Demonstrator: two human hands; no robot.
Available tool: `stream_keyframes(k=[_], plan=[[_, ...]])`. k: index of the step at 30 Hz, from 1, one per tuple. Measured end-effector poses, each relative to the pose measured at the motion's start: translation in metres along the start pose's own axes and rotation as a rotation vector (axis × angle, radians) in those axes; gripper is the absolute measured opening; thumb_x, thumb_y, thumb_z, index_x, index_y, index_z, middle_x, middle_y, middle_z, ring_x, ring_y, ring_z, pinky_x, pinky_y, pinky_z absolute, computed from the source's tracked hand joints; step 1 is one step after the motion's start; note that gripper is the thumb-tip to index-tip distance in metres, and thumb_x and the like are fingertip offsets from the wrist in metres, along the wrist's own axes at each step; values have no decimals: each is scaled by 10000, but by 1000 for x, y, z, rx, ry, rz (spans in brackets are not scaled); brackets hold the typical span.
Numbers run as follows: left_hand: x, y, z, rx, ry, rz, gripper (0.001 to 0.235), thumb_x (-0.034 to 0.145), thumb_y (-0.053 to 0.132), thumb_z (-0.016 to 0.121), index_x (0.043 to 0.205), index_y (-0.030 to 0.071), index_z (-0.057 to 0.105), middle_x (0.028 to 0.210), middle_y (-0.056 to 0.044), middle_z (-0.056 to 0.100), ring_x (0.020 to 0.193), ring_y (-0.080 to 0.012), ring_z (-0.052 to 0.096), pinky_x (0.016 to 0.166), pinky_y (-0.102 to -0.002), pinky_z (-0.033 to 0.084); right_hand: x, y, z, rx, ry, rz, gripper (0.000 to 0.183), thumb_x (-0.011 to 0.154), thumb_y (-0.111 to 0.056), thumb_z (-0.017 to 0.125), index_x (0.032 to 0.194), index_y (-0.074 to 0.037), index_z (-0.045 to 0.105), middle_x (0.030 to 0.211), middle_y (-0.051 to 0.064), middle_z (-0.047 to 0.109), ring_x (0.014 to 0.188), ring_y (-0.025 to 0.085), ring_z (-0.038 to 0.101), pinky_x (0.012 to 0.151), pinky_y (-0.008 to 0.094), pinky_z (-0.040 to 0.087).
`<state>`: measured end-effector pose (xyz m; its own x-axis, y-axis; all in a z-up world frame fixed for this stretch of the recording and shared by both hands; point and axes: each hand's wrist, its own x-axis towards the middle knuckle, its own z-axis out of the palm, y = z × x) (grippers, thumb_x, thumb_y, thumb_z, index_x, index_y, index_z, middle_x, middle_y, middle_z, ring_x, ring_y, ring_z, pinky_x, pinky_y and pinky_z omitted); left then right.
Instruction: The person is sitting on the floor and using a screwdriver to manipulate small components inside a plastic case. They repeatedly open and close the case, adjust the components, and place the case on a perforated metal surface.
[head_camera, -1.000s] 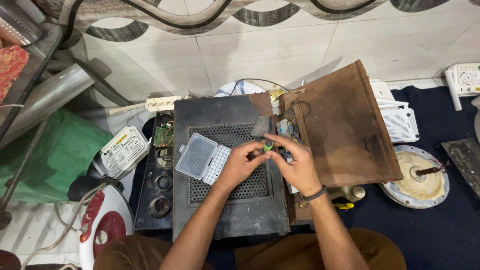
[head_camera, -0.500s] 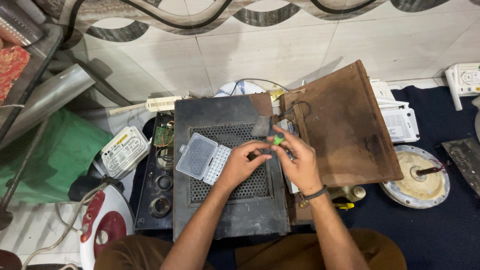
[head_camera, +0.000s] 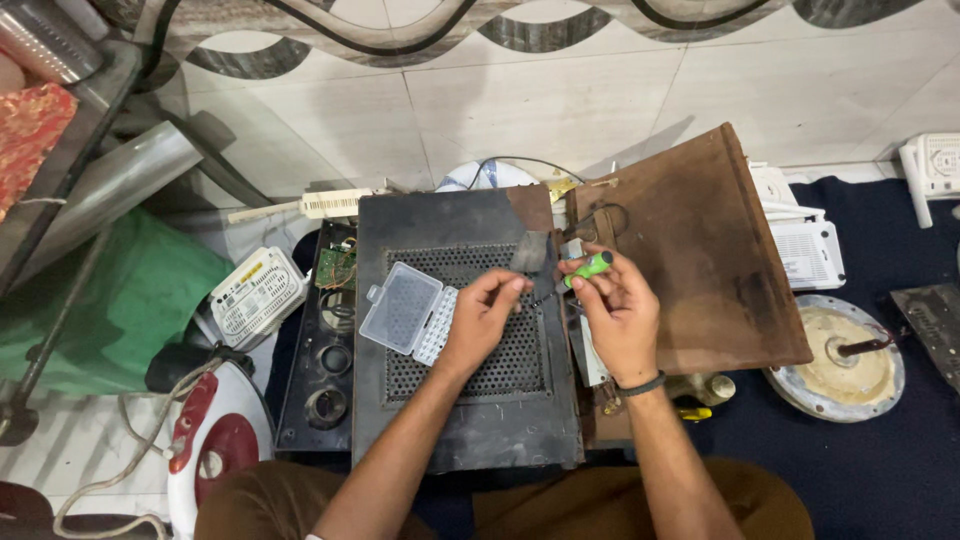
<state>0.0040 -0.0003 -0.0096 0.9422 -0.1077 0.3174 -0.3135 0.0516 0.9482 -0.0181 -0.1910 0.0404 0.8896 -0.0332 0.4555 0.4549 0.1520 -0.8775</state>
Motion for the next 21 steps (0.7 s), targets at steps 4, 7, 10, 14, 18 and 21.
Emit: stream_keyframes(k=[4, 7, 10, 14, 18, 21], plan=[[2, -10, -9, -58, 70, -7, 305, 1074, 253, 566, 970, 1, 704, 858, -5, 689, 730, -76, 538, 678, -253, 451, -3, 2, 3, 9, 14, -32, 389, 983, 113, 604, 1359, 67, 517, 1185, 146, 709, 1186, 263, 698, 1041, 358, 558], [3, -11, -16, -271, 67, 12, 437, 1110, 354, 483, 939, 5, 684, 857, -37, 664, 747, -102, 525, 705, -267, 428, -4, 5, 6, 33, 22, -35, 392, 980, 115, 607, 1357, 66, 513, 1176, 147, 710, 1179, 271, 704, 1036, 373, 568], [6, -5, -22, -472, 66, 39, 529, 1104, 441, 435, 929, 1, 672, 878, -75, 676, 765, -127, 533, 743, -282, 436, -6, 7, 7, 71, 37, -31, 388, 982, 115, 607, 1353, 66, 507, 1170, 144, 707, 1169, 275, 707, 1034, 377, 570], [-4, 12, -36, -475, 72, 47, 552, 1094, 477, 431, 931, 7, 670, 898, -73, 669, 774, -131, 536, 769, -288, 448, -7, 10, 11, 166, 57, -10, 375, 981, 114, 601, 1338, 59, 502, 1171, 145, 704, 1164, 281, 711, 1029, 375, 568], [-19, 36, -60, 17, 133, 30, 450, 1097, 373, 477, 957, 21, 721, 858, -61, 656, 768, -114, 531, 717, -276, 434, -12, 16, 20, 156, 68, -3, 334, 987, 115, 602, 1299, 44, 507, 1163, 170, 713, 1153, 292, 713, 1009, 381, 573], [-31, 53, -68, 273, 135, 169, 201, 1025, 217, 606, 984, 42, 696, 975, -56, 714, 924, -156, 662, 840, -286, 513, -18, 23, 32, 231, 40, -11, 322, 986, 123, 606, 1277, 28, 504, 1151, 172, 710, 1146, 291, 715, 1013, 388, 581]])
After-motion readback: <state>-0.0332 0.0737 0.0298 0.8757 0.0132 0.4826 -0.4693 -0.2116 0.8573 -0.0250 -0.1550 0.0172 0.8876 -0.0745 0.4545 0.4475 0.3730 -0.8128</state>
